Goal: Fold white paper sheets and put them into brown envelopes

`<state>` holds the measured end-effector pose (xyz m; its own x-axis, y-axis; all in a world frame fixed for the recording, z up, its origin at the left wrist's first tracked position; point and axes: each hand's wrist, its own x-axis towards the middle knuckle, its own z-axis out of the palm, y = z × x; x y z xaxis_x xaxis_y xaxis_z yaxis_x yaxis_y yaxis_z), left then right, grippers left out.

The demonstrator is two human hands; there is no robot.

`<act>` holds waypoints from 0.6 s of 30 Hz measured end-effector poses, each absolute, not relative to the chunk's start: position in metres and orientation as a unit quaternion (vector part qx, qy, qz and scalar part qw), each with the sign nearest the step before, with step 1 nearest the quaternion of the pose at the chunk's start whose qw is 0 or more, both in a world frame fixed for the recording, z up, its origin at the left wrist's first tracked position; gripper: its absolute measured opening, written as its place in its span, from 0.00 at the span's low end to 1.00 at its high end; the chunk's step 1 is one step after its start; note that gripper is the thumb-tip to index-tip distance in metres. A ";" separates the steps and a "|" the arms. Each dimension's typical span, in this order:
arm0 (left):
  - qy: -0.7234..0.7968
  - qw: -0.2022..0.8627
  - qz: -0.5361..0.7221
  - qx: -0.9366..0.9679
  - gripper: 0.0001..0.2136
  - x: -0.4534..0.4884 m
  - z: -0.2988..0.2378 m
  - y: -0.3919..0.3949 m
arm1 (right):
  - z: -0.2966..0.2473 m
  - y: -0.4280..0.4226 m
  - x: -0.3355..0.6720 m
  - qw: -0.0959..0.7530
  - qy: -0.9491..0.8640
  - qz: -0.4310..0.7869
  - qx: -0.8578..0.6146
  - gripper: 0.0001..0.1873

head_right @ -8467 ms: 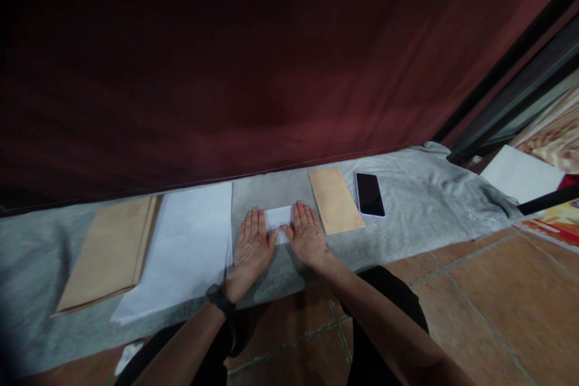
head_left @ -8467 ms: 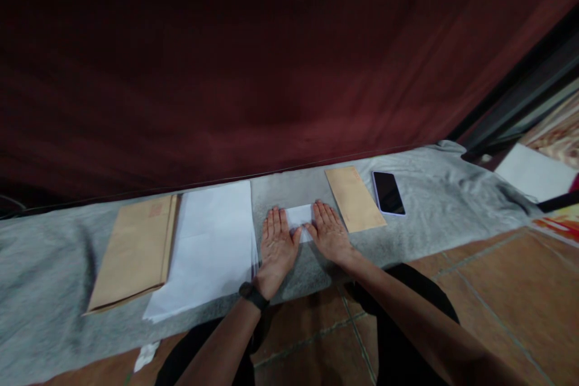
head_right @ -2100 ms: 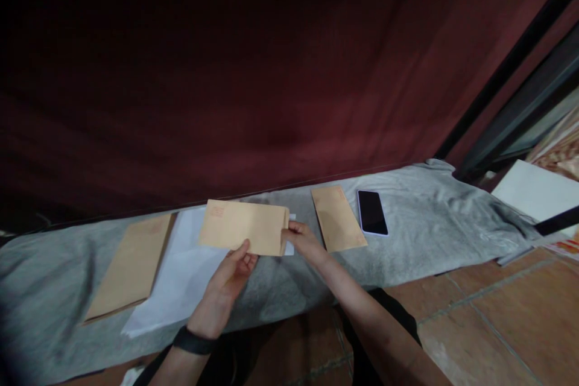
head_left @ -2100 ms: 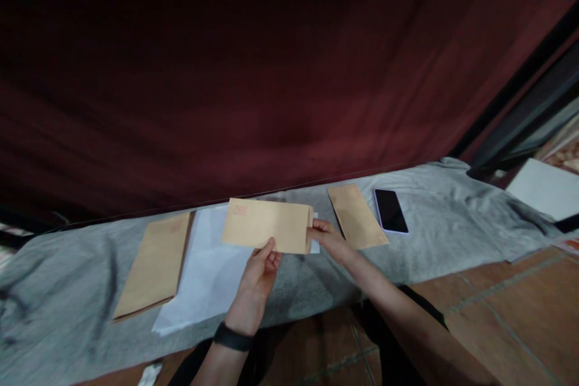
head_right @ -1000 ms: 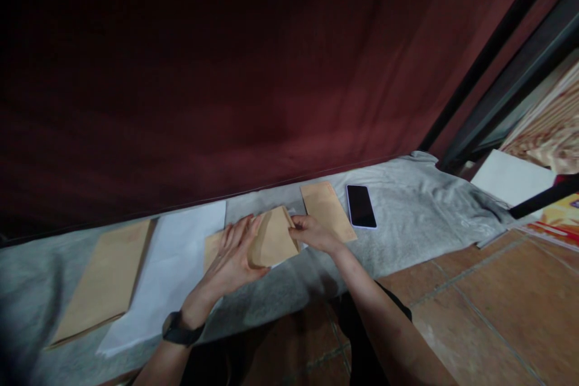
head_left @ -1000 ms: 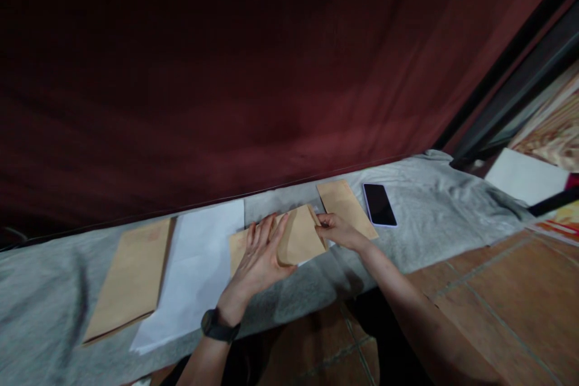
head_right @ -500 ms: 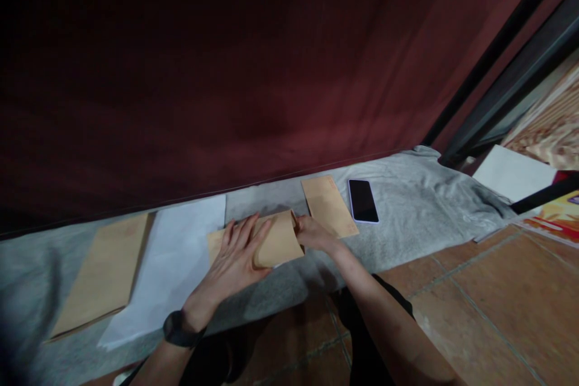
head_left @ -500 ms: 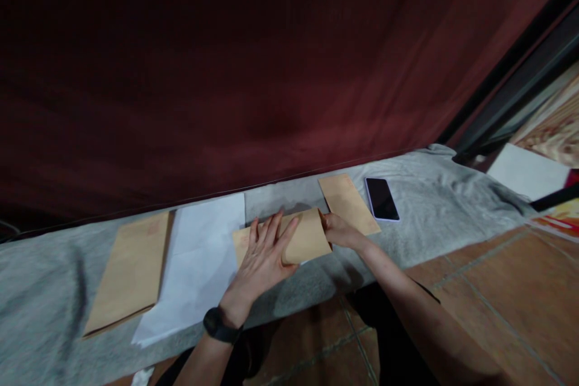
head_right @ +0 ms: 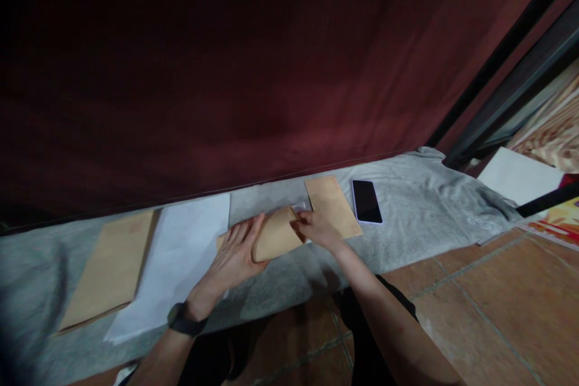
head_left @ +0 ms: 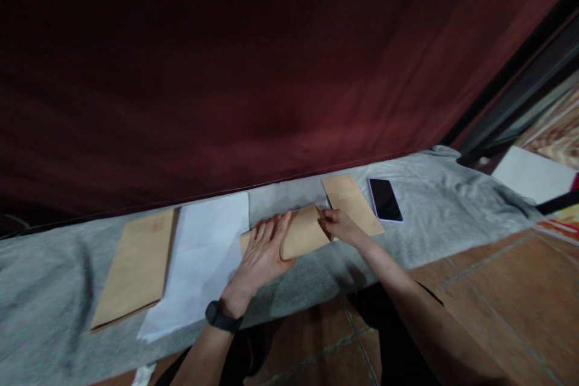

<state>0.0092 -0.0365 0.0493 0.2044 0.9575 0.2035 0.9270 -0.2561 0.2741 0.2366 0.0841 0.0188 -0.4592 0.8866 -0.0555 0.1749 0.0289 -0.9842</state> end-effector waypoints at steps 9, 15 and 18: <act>0.664 -0.013 0.167 0.729 0.50 -0.006 0.037 -0.030 | 0.040 0.099 0.272 0.547 -0.625 0.308 -0.465 0.28; 0.678 -0.005 0.177 0.714 0.52 -0.010 0.034 -0.028 | 0.035 0.101 0.277 0.502 -0.655 0.347 -0.446 0.39; 0.677 -0.015 0.167 0.717 0.51 -0.010 0.036 -0.029 | 0.032 0.101 0.278 0.438 -0.697 0.332 -0.461 0.28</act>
<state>-0.0095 -0.0294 0.0356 0.0286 0.9653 0.2595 0.9752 -0.0839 0.2048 0.2783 0.1011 0.0324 -0.1921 0.9331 0.3041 0.3512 0.3547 -0.8665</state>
